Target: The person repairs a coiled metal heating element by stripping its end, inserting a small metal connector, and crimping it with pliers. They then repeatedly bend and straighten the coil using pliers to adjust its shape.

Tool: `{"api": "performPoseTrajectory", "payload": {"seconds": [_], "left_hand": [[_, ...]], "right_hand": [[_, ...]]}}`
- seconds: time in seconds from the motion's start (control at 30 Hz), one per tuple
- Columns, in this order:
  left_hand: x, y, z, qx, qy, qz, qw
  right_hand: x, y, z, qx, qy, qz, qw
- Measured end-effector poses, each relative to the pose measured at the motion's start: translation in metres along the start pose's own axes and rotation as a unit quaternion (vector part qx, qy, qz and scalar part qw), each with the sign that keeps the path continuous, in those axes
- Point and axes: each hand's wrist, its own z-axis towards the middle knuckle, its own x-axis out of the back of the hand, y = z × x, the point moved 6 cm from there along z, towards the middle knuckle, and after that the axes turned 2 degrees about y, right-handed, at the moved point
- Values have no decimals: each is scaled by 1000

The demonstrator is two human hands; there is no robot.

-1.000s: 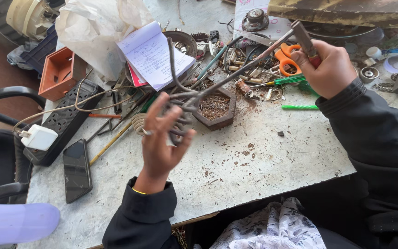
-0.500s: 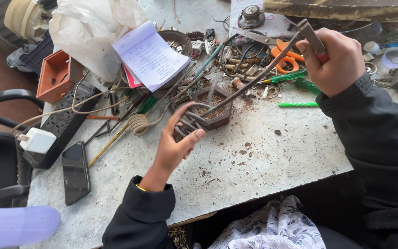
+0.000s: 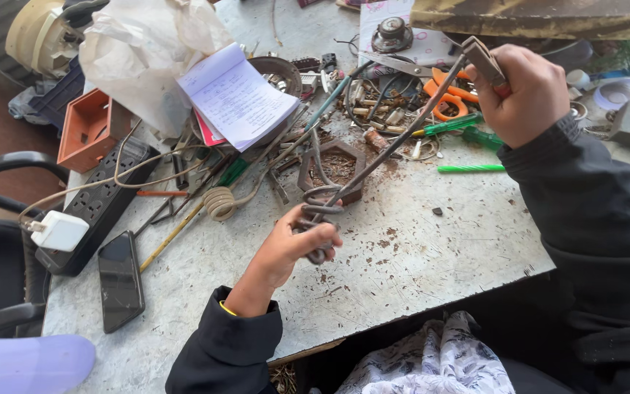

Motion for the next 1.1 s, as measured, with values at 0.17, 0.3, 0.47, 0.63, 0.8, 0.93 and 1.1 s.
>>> {"api": "performPoseTrajectory", "payload": {"seconds": [0.17,0.3,0.47,0.63,0.8,0.93,1.1], "left_hand": [[11,-5,10,-23,100,129,986],[26,15,5,-116,155,213,957],[50,39,-2,-132,198,285,929],[63,53,-6,-165,197,307,916],[64,48,-4,-124,170,327,921],[46,14,9,3,108,276,955],[11,-9,16,-3,39,112,993]], "right_hand": [[-19,3,-5,-109,-74,83,988],[-38,-3,-7,-157,-130,225,953],[-51,1,-18,-307,-262,269,875],[-61,-9,-23,-327,-332,309,829],[-57,-9,-18,-260,-263,262,891],[-24,-23,-3,18,-87,217,972],[-6,1,-1,-18,-25,0,1000]]}}
